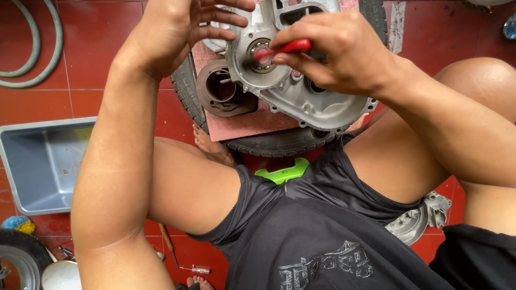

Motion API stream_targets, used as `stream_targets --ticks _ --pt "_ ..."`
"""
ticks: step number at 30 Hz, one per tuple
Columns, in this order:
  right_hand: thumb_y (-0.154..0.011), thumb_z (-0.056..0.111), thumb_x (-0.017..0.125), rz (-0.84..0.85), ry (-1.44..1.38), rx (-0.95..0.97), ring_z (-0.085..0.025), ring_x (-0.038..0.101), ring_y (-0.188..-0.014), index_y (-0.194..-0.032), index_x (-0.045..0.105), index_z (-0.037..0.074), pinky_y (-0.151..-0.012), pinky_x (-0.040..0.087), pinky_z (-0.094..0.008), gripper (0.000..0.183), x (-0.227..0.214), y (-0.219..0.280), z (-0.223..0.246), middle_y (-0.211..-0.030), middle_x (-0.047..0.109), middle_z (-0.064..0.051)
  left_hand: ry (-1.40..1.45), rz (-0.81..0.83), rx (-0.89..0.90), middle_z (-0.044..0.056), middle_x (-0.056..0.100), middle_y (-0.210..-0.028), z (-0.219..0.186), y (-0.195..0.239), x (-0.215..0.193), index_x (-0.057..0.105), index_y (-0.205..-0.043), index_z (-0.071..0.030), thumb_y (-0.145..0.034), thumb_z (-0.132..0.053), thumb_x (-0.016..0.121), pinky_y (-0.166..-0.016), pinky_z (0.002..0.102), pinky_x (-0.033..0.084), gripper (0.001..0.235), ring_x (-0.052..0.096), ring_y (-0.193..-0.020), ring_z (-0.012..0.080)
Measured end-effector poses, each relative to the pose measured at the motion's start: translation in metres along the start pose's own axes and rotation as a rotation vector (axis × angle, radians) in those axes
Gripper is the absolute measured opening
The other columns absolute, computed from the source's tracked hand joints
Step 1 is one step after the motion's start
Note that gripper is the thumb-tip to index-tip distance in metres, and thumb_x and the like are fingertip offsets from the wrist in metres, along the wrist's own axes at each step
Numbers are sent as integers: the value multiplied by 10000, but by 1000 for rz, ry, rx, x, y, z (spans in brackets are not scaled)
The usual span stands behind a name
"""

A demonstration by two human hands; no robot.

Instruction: Cleaning the bearing housing area of a motorcycle engine casing using a small brush.

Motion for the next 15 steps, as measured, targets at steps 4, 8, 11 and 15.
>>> stream_targets --ticks 4,8,11,15 --pt "-1141 25 778 -122 186 -142 -325 656 -821 -1171 741 -81 -728 483 -425 116 0 2 -1 -1005 738 -185 83 0 -107 57 738 -1279 -9 3 7 652 -1232 -106 -922 -529 358 -926 241 633 601 741 -1082 137" --pt "-1083 41 766 -13 53 -20 -320 667 -889 -1143 726 -64 -818 515 -405 127 4 1 0 -1032 735 -183 166 17 -70 102 730 -1334 -1 1 0 644 -1263 -90 -956 -461 327 -961 285 633 576 754 -1190 209" --pt "-1161 119 759 -113 308 -146 -357 703 -922 -1190 719 -53 -817 522 -453 178 5 1 -5 -1032 741 -179 405 14 -19 77 705 -1235 15 -1 -11 625 -1118 -139 -974 -457 452 -1054 373 644 390 755 -1269 341" --pt "-1157 24 738 -132 149 -126 -398 697 -946 -1204 678 -126 -809 521 -454 168 -2 -3 3 -1102 725 -267 435 60 64 137 690 -1325 13 4 -14 626 -1104 -147 -969 -444 444 -1073 355 614 374 711 -1327 354"
Point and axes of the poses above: each hand's wrist, its own y-axis away from the middle knuckle, its own x-axis out of the palm, z = x × y, the point moved 2 cm from there along -y, towards the middle knuckle
